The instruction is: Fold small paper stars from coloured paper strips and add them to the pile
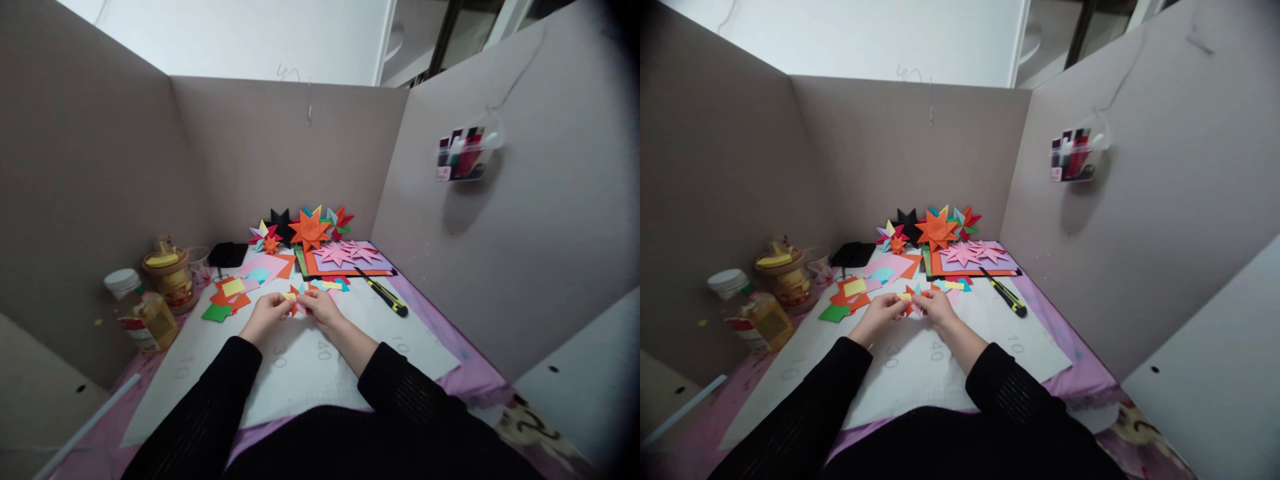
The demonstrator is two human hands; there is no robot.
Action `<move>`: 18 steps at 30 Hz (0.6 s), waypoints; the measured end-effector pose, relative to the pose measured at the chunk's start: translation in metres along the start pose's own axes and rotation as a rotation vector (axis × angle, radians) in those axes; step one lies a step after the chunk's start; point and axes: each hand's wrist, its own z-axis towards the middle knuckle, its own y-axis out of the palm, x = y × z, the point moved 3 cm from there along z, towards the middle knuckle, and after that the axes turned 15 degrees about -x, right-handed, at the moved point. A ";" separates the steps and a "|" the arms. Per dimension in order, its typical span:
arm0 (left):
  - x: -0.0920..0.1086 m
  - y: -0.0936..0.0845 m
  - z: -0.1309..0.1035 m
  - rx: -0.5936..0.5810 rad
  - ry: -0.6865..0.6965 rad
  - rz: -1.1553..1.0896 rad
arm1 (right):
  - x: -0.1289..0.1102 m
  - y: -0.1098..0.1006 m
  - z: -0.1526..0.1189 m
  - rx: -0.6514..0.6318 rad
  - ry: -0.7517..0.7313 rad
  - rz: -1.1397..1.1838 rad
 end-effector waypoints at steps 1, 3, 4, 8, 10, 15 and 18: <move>0.000 0.000 0.000 0.009 0.003 0.017 | 0.000 0.000 0.000 0.016 -0.021 -0.011; 0.000 -0.001 0.000 0.017 0.023 0.048 | -0.002 0.001 -0.001 0.029 -0.070 -0.043; 0.000 -0.001 0.000 0.018 0.033 0.057 | -0.002 0.002 -0.002 0.024 -0.090 -0.055; 0.000 -0.005 0.000 0.027 0.035 0.060 | -0.002 0.003 -0.002 -0.018 -0.048 0.033; 0.001 -0.008 -0.001 0.031 0.020 0.066 | -0.002 -0.002 -0.001 0.019 -0.012 0.109; 0.005 -0.013 -0.004 0.015 -0.013 0.093 | -0.008 -0.016 0.000 0.113 -0.035 -0.006; 0.003 -0.017 -0.003 0.044 -0.010 0.072 | -0.009 -0.018 0.000 0.082 -0.027 -0.091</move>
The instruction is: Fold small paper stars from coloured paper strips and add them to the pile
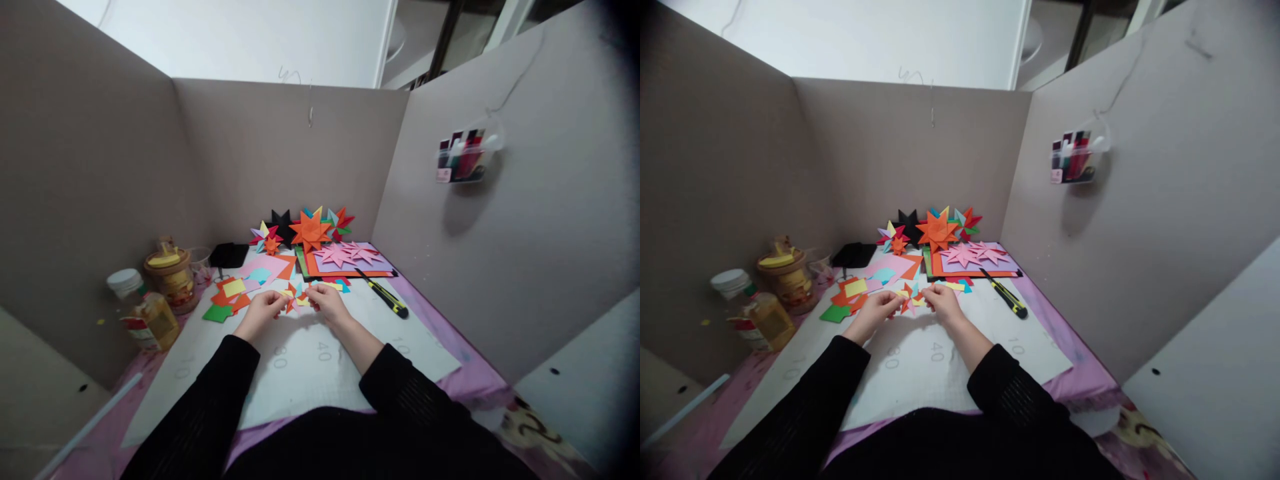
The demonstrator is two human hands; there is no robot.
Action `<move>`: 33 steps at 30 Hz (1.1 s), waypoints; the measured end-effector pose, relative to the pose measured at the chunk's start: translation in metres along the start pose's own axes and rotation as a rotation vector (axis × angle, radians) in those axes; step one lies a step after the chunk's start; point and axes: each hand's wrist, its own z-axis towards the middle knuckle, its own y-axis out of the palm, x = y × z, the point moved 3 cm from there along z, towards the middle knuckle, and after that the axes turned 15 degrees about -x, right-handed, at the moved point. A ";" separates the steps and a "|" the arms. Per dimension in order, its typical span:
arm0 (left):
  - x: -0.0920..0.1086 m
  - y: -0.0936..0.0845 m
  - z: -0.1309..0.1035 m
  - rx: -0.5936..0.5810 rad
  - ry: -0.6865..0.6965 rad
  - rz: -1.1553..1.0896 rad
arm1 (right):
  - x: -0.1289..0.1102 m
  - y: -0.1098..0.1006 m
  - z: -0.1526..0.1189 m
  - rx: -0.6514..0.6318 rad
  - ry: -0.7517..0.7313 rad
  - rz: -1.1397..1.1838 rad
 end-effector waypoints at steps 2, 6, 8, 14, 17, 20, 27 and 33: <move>-0.004 -0.004 0.002 0.049 0.009 -0.029 | -0.001 0.001 0.000 -0.044 0.005 -0.054; -0.012 -0.012 0.005 0.137 0.014 -0.054 | -0.003 0.005 -0.002 -0.125 0.007 -0.113; -0.014 -0.015 0.006 0.153 0.022 -0.045 | -0.005 0.006 -0.003 -0.123 -0.006 -0.114; -0.015 -0.012 0.008 0.134 0.037 -0.048 | -0.004 0.007 -0.003 -0.105 -0.011 -0.121; -0.014 -0.010 0.008 0.122 0.037 -0.062 | -0.001 0.007 -0.003 -0.108 -0.015 -0.130; -0.014 -0.011 0.007 0.133 0.040 -0.048 | 0.000 0.007 -0.002 -0.117 -0.016 -0.135; -0.015 -0.006 0.007 0.146 0.027 -0.213 | 0.001 0.015 -0.003 -0.145 0.016 0.101; -0.023 0.005 0.011 0.195 0.024 -0.267 | 0.005 0.022 -0.005 -0.154 0.023 0.202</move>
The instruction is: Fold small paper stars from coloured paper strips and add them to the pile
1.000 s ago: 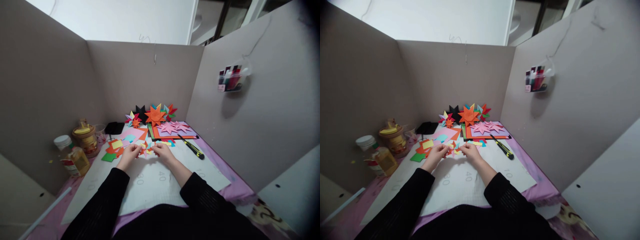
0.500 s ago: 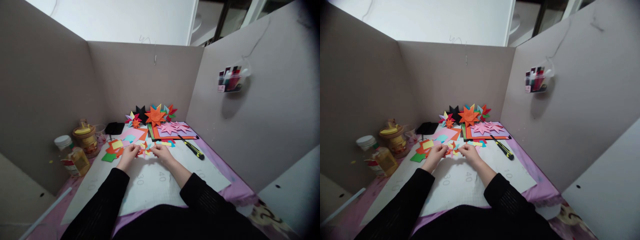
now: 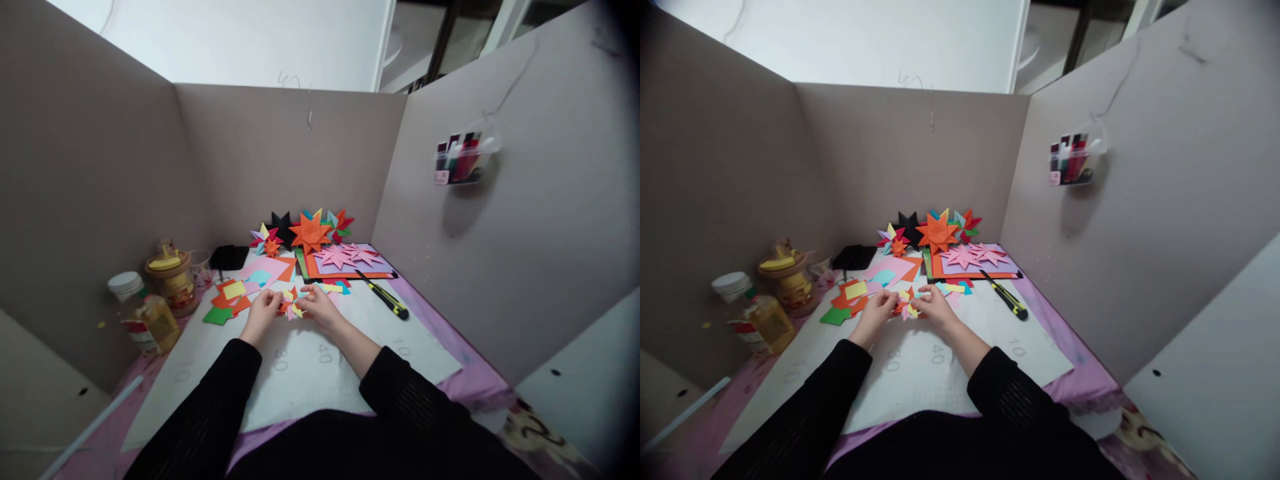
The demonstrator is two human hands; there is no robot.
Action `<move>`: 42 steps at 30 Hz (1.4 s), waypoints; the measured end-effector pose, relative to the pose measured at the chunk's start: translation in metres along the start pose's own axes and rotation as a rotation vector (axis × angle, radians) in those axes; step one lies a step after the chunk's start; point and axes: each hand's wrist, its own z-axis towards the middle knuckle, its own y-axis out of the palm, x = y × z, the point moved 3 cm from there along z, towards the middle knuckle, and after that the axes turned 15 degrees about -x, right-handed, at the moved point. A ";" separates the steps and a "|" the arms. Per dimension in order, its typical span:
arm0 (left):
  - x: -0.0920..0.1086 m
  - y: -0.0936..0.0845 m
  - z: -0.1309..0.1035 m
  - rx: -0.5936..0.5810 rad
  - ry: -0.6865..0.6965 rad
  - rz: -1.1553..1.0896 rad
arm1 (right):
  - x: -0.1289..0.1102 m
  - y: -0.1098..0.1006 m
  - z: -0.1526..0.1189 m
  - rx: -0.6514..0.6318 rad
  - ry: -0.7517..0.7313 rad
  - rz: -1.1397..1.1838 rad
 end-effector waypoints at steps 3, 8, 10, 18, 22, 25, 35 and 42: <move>-0.003 0.005 0.001 -0.010 0.008 -0.010 | 0.001 0.000 0.000 0.037 -0.045 -0.100; 0.006 0.012 -0.005 -0.048 0.039 -0.021 | 0.005 -0.001 0.001 0.083 -0.095 -0.197; 0.010 0.013 -0.008 -0.053 0.028 -0.016 | 0.007 0.000 0.002 0.071 -0.097 -0.220; 0.011 0.010 -0.007 -0.060 0.003 -0.037 | -0.009 -0.001 -0.005 0.141 -0.217 -0.534; 0.008 0.011 -0.008 -0.136 -0.146 -0.293 | -0.025 -0.001 -0.014 0.137 -0.513 -0.970; 0.009 0.013 -0.012 -0.232 -0.211 -0.474 | -0.027 0.002 -0.018 0.005 -0.638 -1.151; 0.013 0.010 -0.014 -0.309 -0.191 -0.532 | -0.027 0.014 -0.020 -0.152 -0.680 -1.403; 0.012 0.006 -0.009 -0.119 -0.064 -0.400 | -0.024 0.001 -0.014 0.069 -0.588 -0.952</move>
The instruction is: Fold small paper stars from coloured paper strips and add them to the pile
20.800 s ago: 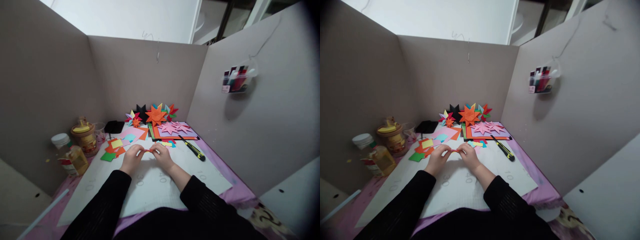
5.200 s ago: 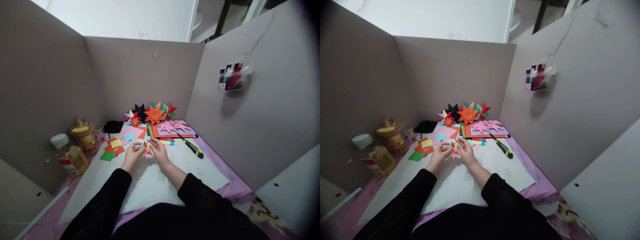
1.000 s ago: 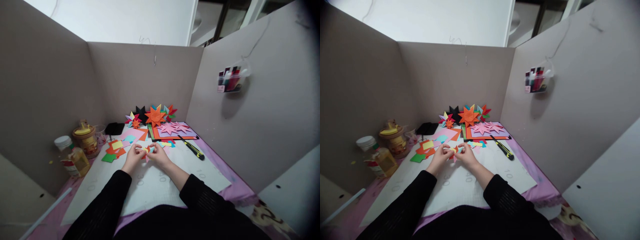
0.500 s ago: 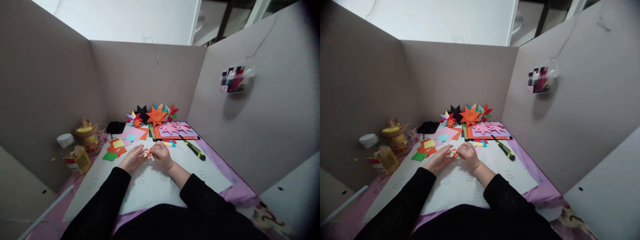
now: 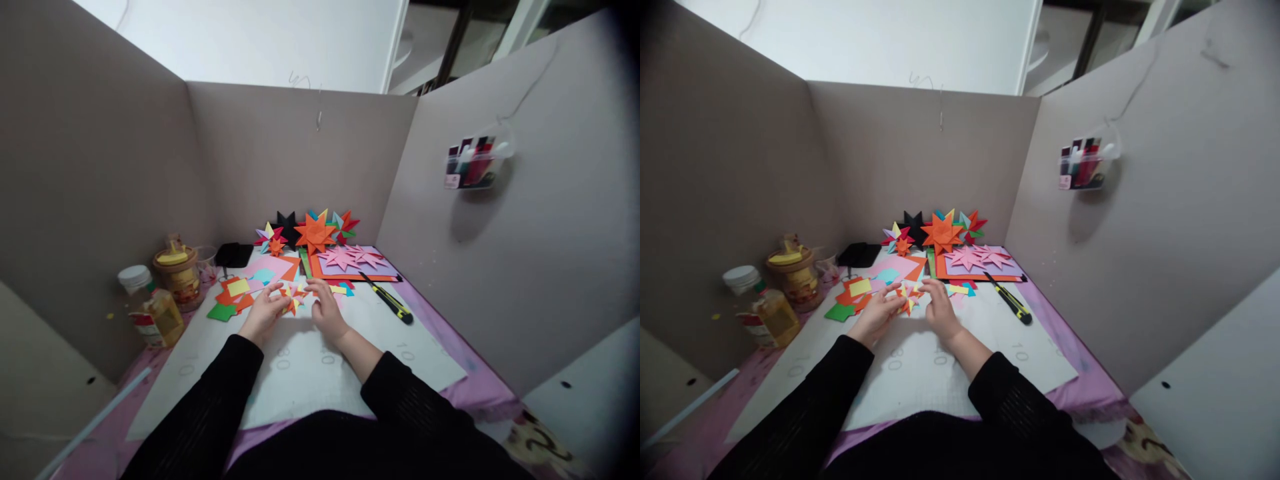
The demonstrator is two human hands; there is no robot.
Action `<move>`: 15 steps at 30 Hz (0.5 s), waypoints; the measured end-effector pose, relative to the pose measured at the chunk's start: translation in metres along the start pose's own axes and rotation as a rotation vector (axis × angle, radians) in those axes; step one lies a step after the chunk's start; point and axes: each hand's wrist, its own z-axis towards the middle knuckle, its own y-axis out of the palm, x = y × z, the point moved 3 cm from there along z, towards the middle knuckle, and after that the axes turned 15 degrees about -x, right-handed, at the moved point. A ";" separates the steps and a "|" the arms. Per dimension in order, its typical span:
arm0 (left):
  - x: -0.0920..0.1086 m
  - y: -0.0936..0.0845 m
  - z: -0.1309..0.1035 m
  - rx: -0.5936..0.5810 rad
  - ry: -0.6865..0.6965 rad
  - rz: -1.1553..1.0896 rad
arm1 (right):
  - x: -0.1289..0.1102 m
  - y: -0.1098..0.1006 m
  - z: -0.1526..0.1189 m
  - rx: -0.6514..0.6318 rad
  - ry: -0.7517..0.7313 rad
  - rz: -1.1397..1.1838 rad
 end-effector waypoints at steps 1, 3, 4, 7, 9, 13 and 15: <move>0.000 0.000 0.000 0.013 0.008 0.023 | 0.005 0.001 0.000 0.047 0.092 0.135; 0.001 0.000 0.000 0.031 0.024 0.059 | 0.013 0.007 0.001 0.041 0.277 0.406; 0.000 0.000 0.000 0.035 0.033 0.070 | 0.015 0.011 0.001 -0.012 0.350 0.514; -0.002 0.003 0.001 0.010 0.044 0.103 | 0.011 0.024 0.002 -0.192 0.453 0.661; -0.005 0.004 0.002 -0.025 0.022 0.134 | 0.006 0.027 0.001 -0.199 0.481 0.692; -0.006 0.002 0.003 -0.006 0.018 0.196 | 0.002 0.027 -0.001 -0.176 0.531 0.715; -0.005 -0.002 0.003 0.031 0.048 0.221 | 0.002 0.028 -0.003 -0.208 0.567 0.708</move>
